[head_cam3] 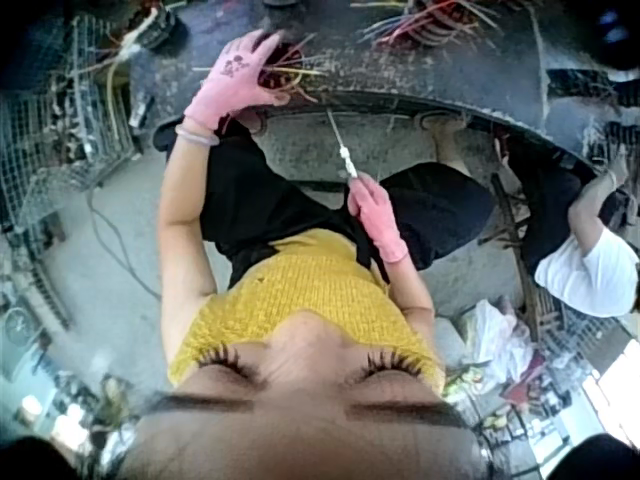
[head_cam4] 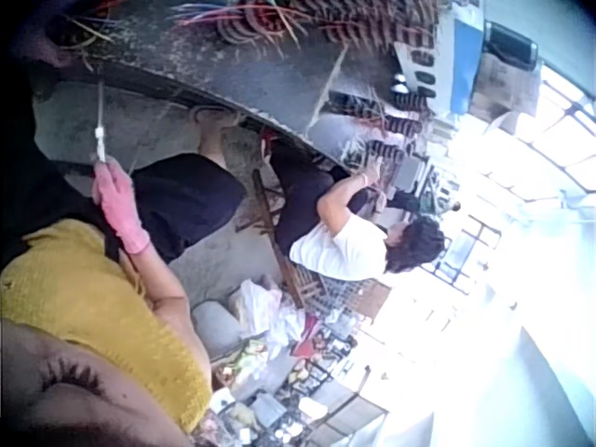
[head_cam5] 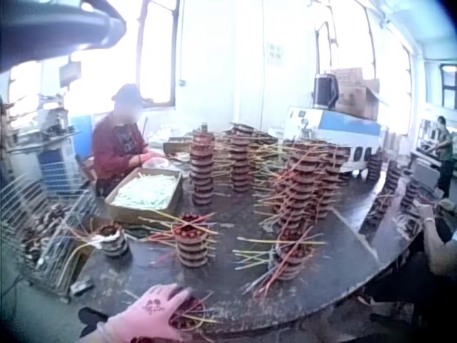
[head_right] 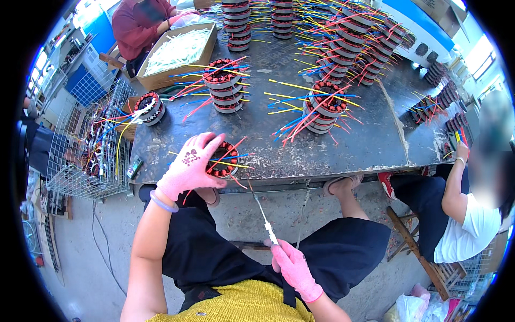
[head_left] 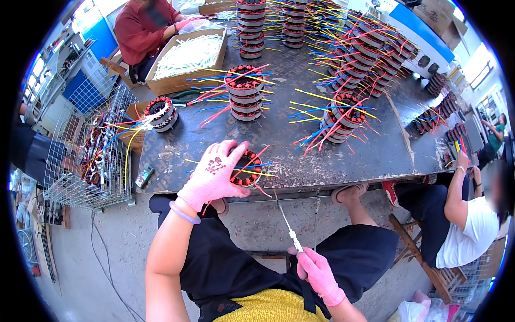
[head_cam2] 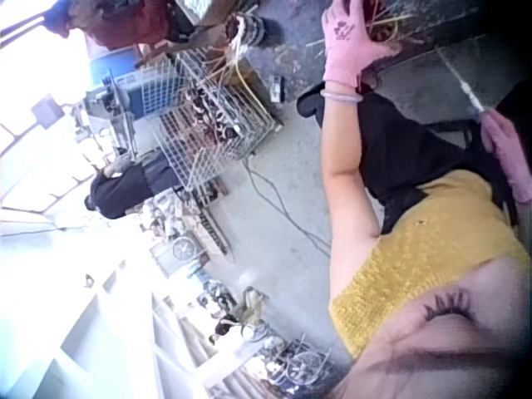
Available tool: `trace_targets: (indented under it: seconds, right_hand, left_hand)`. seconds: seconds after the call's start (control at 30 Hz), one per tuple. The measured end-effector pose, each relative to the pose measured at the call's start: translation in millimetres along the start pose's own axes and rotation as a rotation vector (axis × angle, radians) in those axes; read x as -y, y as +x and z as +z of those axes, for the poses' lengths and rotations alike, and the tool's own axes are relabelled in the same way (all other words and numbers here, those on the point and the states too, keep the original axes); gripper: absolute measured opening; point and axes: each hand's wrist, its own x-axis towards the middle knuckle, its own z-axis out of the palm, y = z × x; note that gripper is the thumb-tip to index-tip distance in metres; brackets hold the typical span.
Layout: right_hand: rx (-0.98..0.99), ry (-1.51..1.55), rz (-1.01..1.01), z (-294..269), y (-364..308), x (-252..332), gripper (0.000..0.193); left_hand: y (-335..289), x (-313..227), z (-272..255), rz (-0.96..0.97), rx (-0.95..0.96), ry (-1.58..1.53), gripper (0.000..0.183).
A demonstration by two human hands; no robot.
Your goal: The person uses a soldering iron and a small torch to connect wires on a motor stator before placing it onto a stack. They repeat this process with multiple components from the table.
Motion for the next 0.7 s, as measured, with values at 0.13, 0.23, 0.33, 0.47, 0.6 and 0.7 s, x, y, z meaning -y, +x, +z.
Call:
trace_targets:
  seconds: [0.13,0.23,0.33,0.47,0.6,0.7]
  right_hand:
    - [0.009,0.004,-0.008,4.3,1.7,3.4,0.035]
    - [0.023,0.051,-0.006,6.9,3.3,3.3,0.034]
    - [0.01,-0.006,-0.028,5.2,6.9,0.9,0.034]
    - [-0.011,-0.094,-0.049,3.9,10.4,2.2,0.033]
    - [-0.001,-0.093,-0.031,4.3,13.7,-0.3,0.033]
    - [0.011,-0.061,-0.027,3.7,14.2,-4.2,0.033]
  left_hand:
    - [5.8,-2.6,-5.5,-0.037,0.033,-0.074,0.097]
    - [9.9,1.3,-1.4,0.009,-0.013,-0.101,0.094]
    - [13.2,2.8,1.2,0.037,-0.032,-0.097,0.095]
    - [13.6,6.8,5.9,0.068,-0.032,-0.096,0.094]
    - [16.5,7.8,3.3,0.08,0.012,-0.116,0.091]
    - [18.0,8.4,3.3,0.093,0.011,-0.146,0.09]
